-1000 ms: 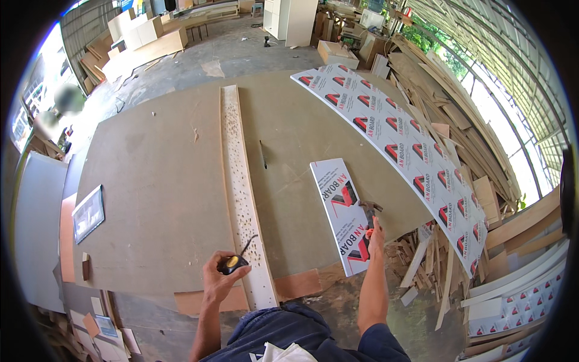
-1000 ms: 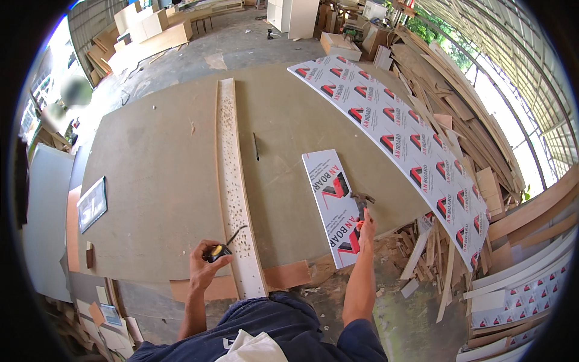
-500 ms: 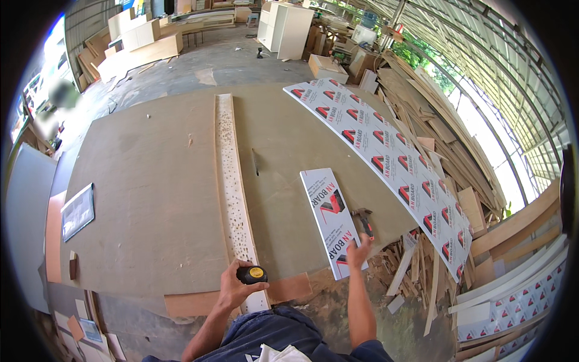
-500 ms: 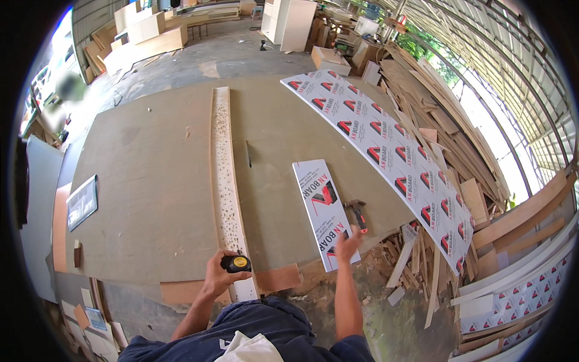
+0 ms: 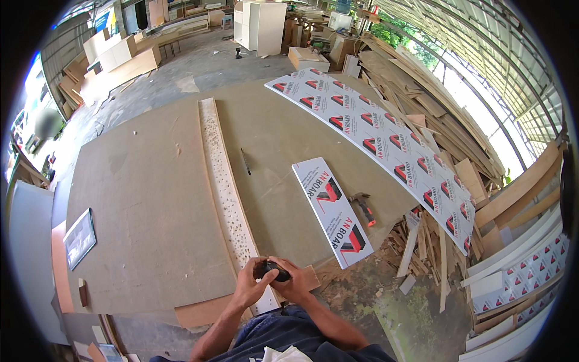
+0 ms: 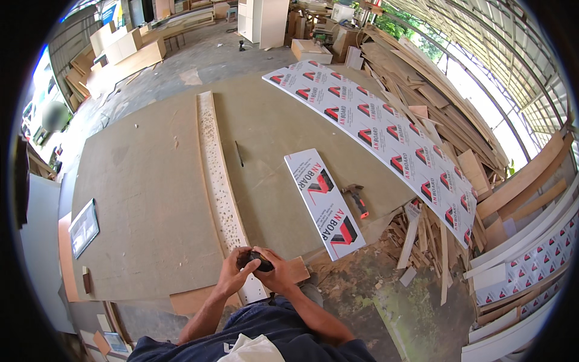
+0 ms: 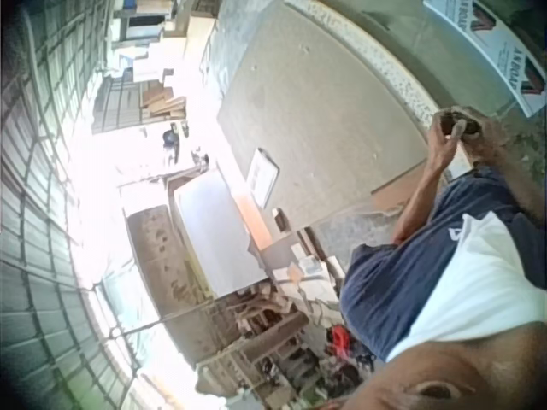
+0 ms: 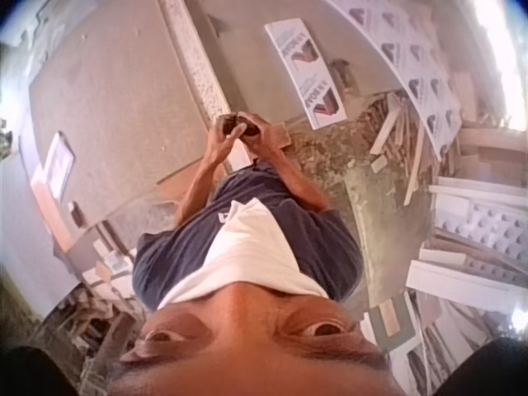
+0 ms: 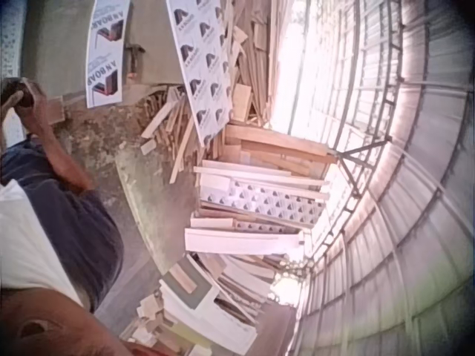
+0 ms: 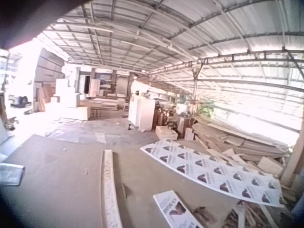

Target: The person aligns a perforated wooden strip with a white board on a workbench. They use a hammer to tap the pieces together and a tape measure to verify alignment. The person repeatedly checks the fit and adjusts the components.

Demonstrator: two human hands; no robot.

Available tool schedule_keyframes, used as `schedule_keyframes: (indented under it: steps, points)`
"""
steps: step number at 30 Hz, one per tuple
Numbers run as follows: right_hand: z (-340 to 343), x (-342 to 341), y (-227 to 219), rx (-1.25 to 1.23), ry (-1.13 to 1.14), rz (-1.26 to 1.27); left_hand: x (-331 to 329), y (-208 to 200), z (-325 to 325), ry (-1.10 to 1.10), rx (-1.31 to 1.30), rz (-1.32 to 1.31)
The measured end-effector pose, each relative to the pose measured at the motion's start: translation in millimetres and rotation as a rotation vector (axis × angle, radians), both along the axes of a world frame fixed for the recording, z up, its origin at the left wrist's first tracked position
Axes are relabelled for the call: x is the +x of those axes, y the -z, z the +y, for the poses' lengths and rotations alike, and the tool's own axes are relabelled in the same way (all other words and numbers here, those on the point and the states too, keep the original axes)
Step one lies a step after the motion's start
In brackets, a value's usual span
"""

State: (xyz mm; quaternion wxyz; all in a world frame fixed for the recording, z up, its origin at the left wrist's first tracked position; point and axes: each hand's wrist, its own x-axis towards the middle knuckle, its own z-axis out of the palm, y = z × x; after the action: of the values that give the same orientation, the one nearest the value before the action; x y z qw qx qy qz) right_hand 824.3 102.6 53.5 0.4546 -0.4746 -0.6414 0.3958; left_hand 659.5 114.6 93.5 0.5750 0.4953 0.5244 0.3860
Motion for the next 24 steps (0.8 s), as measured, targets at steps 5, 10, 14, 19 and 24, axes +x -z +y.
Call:
schedule_keyframes:
  steps: [5,10,14,19,24]
  points:
    - [11.2,30.3,-6.3,-0.004,-0.040,-0.037,16.9,10.9,6.0,0.031,-0.008,-0.038]
    - [33.2,82.7,-0.4,0.111,-0.059,-0.110,69.1,-6.9,20.7,0.042,-0.057,0.095]
    - [53.3,137.8,-0.6,0.207,-0.070,-0.125,119.0,-7.9,36.3,0.011,-0.057,0.068]
    - [73.4,223.7,-9.5,0.252,-0.018,-0.250,163.5,-6.0,60.4,-0.121,-0.060,-0.261]
    - [81.1,311.5,2.1,0.221,-0.002,-0.381,173.2,-37.2,91.1,-0.330,0.119,-0.283]
